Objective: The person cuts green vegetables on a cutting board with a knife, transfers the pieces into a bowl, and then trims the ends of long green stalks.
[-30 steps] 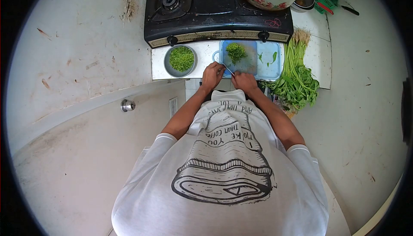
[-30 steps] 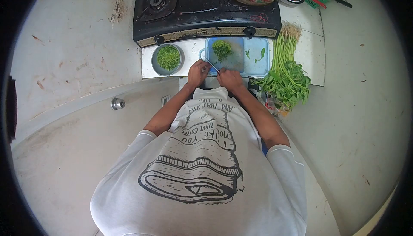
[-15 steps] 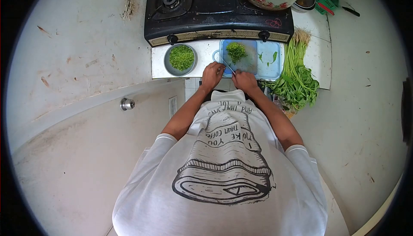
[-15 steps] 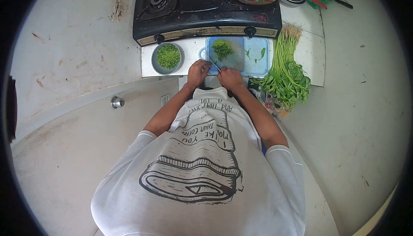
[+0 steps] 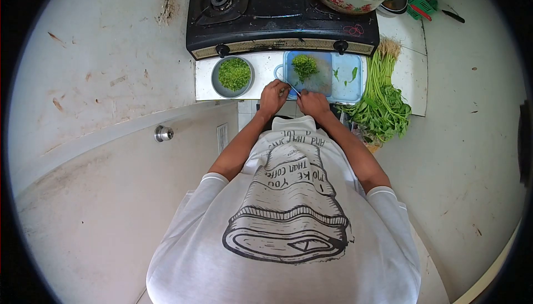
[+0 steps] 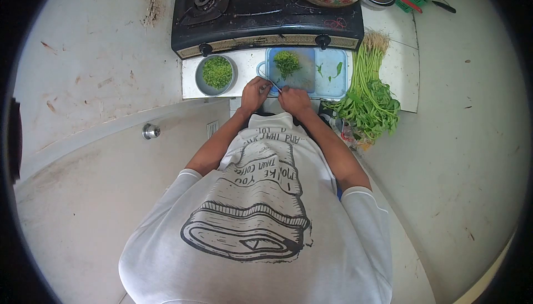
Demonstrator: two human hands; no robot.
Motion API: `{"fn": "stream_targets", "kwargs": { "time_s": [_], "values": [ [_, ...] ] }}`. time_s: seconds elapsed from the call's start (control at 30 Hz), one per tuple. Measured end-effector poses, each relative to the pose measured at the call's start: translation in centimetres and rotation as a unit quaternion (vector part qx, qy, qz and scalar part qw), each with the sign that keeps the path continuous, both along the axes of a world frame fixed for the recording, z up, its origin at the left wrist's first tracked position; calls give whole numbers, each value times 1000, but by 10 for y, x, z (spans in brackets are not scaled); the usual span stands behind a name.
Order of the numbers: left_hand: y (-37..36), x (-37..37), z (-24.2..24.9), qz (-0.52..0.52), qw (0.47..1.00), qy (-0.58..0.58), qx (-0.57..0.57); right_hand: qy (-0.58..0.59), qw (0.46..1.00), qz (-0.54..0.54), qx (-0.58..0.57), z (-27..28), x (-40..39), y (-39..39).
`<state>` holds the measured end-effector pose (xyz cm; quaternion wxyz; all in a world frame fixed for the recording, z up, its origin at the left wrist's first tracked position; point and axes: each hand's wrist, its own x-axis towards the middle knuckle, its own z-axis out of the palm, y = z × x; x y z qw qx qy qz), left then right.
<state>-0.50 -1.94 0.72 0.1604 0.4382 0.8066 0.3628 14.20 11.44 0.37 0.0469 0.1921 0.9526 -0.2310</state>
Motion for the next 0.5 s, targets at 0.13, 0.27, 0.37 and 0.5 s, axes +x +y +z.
{"fn": "stream_targets", "kwargs": {
  "time_s": [0.13, 0.27, 0.37, 0.5],
  "values": [
    [-3, 1, 3, 6, 999, -32, -11, 5, 1000, 0, 0, 2, 5, 3],
    [0, 2, 5, 9, 1000, -22, -13, -24, 1000, 1, -10, 10, 7, 6],
    [0, -1, 5, 7, 999, -31, -18, -34, 999, 7, -11, 19, 7, 6],
    [-3, -5, -2, -8, 1000, -18, -19, -50, 998, 24, -5, 14, 7, 3]
  ]
}}
